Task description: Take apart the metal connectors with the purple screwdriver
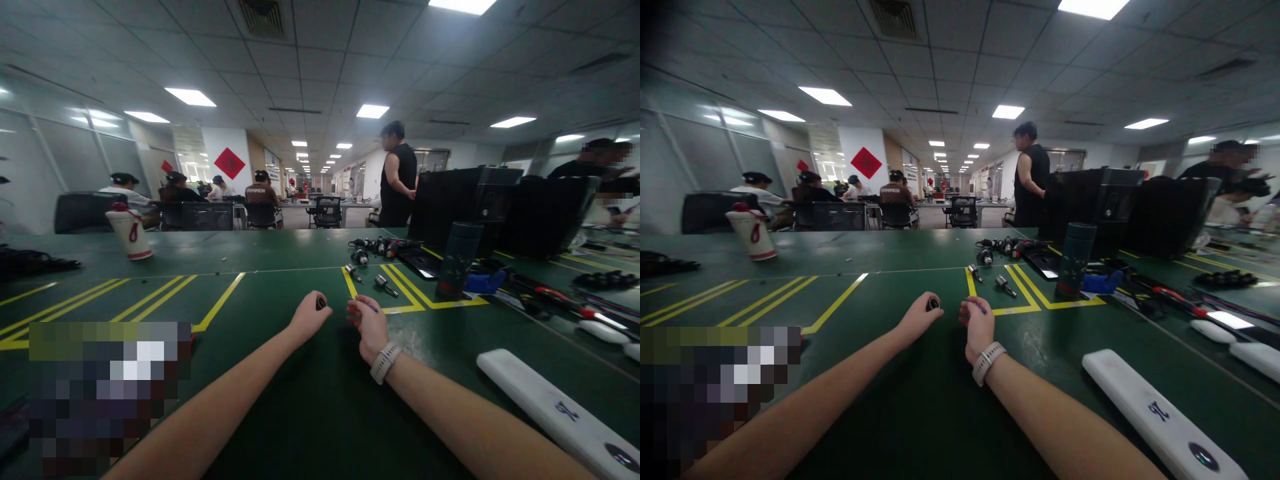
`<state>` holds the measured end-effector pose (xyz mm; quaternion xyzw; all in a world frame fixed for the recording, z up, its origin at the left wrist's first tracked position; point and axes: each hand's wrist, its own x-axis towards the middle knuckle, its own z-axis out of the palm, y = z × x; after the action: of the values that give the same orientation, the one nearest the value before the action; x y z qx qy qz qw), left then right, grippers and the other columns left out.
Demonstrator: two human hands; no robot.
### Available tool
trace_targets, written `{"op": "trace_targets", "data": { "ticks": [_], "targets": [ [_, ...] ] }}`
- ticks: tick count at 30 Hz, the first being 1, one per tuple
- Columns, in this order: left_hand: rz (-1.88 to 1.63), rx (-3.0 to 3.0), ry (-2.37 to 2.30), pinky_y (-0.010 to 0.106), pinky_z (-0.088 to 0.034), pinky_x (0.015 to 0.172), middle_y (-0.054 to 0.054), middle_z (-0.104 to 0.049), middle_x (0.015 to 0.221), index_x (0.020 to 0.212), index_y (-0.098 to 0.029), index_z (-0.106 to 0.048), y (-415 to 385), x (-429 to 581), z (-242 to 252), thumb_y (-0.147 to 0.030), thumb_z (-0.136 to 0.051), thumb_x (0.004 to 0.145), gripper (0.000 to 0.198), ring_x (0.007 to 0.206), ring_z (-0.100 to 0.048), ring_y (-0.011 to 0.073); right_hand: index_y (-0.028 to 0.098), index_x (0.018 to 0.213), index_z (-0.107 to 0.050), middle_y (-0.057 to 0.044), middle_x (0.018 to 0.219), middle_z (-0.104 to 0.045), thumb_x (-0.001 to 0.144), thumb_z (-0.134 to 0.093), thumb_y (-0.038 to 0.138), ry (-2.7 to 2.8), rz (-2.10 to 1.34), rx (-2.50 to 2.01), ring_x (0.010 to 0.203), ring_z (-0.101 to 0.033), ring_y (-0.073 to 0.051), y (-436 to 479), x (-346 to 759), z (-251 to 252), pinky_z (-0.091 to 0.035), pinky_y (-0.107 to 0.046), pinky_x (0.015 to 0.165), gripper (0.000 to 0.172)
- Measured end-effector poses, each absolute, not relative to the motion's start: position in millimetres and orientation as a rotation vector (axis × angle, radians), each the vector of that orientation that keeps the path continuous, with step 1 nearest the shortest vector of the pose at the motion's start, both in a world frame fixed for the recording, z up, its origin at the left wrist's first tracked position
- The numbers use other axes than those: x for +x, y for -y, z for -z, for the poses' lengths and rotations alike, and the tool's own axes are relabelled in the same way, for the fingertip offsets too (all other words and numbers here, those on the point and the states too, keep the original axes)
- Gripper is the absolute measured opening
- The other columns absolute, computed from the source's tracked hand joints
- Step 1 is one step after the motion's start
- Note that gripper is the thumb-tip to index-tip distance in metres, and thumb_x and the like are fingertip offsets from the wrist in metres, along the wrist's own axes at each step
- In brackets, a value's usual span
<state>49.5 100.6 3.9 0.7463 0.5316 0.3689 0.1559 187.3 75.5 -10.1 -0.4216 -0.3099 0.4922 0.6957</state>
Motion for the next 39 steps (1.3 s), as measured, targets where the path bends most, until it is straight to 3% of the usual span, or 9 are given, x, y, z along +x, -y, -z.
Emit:
{"op": "trace_targets", "data": {
  "ticks": [3,6,8,12,16,22,25,29,39],
  "targets": [
    [-1.100,2.145,-1.410,0.035,-0.044,0.079,0.005,-0.059,0.090,0.090,-0.017,-0.055,-109,67,-1,-0.005,-0.052,0.065,0.028,0.087,-0.056,0.0203,0.022,0.082,-0.057,-0.002,0.083,-0.062,0.066,-0.061,0.030,0.861,-1.007,-0.952,0.077,-0.058,-0.018,-81,195,7,-0.046,-0.028,0.061,0.017],
    [-1.121,2.186,-1.245,0.037,-0.041,0.089,0.007,-0.060,0.102,0.102,-0.017,-0.053,-103,83,4,0.000,-0.053,0.063,0.042,0.098,-0.056,0.0212,0.021,0.080,-0.059,0.000,0.080,-0.061,0.064,-0.066,0.030,1.074,-0.943,-0.941,0.077,-0.057,-0.017,-83,201,4,-0.045,-0.027,0.067,0.020],
    [-1.132,2.196,-1.167,0.037,-0.042,0.091,0.008,-0.059,0.107,0.112,-0.017,-0.048,-97,87,7,-0.002,-0.055,0.064,0.051,0.101,-0.056,0.0215,0.020,0.078,-0.060,0.001,0.075,-0.060,0.063,-0.068,0.030,1.207,-0.913,-0.942,0.074,-0.056,-0.016,-84,205,2,-0.044,-0.027,0.068,0.020],
    [-1.164,2.168,-1.172,0.035,-0.046,0.083,0.005,-0.059,0.096,0.123,-0.016,-0.036,-93,85,12,-0.006,-0.059,0.066,0.062,0.089,-0.060,0.0199,0.019,0.073,-0.062,0.002,0.070,-0.060,0.061,-0.070,0.030,1.417,-0.857,-0.980,0.068,-0.054,-0.015,-85,209,0,-0.041,-0.026,0.063,0.018],
    [-1.199,2.169,-1.232,0.036,-0.047,0.080,0.003,-0.057,0.093,0.120,-0.019,-0.039,-93,81,12,-0.009,-0.062,0.065,0.061,0.085,-0.059,0.0200,0.019,0.065,-0.063,0.004,0.061,-0.059,0.055,-0.073,0.024,1.541,-0.789,-1.046,0.059,-0.052,-0.014,-88,213,-2,-0.039,-0.026,0.056,0.015],
    [-1.293,2.184,-1.326,0.042,-0.037,0.096,0.007,-0.050,0.114,0.121,-0.021,-0.042,-84,78,6,-0.017,-0.069,0.062,0.065,0.109,-0.048,0.0255,0.018,0.065,-0.063,0.003,0.062,-0.058,0.057,-0.073,0.021,1.477,-0.560,-1.198,0.061,-0.053,-0.014,-102,233,-6,-0.041,-0.027,0.058,0.013],
    [-1.323,2.101,-1.437,0.044,-0.038,0.093,0.010,-0.049,0.115,0.122,-0.018,-0.040,-83,72,4,-0.022,-0.065,0.069,0.059,0.108,-0.048,0.0257,0.015,0.082,-0.063,0.000,0.074,-0.061,0.067,-0.070,0.028,1.334,-0.423,-1.315,0.069,-0.056,-0.015,-117,257,-6,-0.046,-0.029,0.062,0.021],
    [-1.292,1.990,-1.533,0.040,-0.047,0.079,0.012,-0.051,0.111,0.120,-0.014,-0.041,-86,70,6,-0.028,-0.062,0.073,0.054,0.096,-0.055,0.0248,0.014,0.107,-0.055,-0.006,0.106,-0.058,0.088,-0.051,0.029,1.157,-0.256,-1.502,0.090,-0.059,-0.020,-135,296,-3,-0.049,-0.038,0.076,0.025],
    [-1.204,1.966,-1.519,0.032,-0.049,0.070,0.010,-0.051,0.113,0.115,-0.017,-0.049,-87,72,8,-0.025,-0.061,0.073,0.045,0.086,-0.058,0.0197,0.016,0.111,-0.053,-0.008,0.112,-0.056,0.088,-0.051,0.028,1.077,-0.110,-1.871,0.093,-0.058,-0.019,-149,342,22,-0.050,-0.039,0.078,0.026]
  ]
}}
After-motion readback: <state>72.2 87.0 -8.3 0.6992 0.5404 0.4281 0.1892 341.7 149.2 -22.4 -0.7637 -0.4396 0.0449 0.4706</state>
